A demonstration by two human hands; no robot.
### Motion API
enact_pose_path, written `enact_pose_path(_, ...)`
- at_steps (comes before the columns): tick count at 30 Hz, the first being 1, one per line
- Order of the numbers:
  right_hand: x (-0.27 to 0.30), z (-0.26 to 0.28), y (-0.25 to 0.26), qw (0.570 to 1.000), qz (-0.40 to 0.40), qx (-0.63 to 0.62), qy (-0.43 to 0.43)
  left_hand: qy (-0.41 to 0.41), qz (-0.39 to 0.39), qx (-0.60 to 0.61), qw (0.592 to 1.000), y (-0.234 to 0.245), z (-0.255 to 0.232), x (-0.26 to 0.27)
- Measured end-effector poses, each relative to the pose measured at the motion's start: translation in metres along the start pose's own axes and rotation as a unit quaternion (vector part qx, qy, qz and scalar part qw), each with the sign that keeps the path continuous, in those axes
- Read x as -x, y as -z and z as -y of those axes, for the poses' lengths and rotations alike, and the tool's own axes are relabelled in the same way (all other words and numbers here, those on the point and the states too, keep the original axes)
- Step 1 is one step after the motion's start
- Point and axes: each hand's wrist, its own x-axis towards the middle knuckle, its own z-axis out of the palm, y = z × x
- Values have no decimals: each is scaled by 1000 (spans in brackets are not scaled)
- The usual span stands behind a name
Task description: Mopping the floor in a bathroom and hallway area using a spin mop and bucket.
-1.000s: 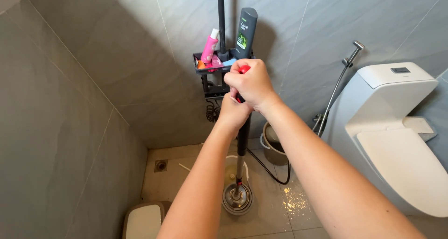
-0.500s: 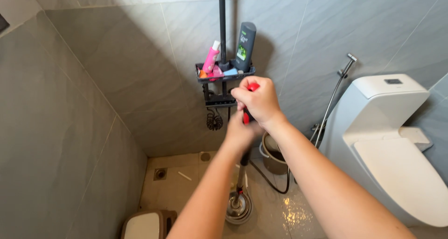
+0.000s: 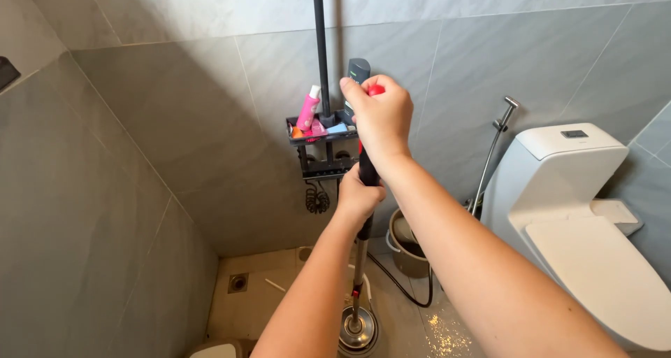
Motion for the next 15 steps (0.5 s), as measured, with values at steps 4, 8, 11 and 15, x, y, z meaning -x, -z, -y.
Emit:
enact_pose_path(4,-2,-40,-4,996,2,67,66,22,-11,-24,999,9,3,6)
enact_pose_path(8,4,-78,-3,987,59,99,110,95,-20,-82,992,19,15,7)
enact_pose_path(11,12,-92,7,986,96,61,124,124,-24,-136,983,20,35,8)
enact_pose_path(15,10,-83,24,960,206,-189,-29,134,22,-116,984,16,42,11)
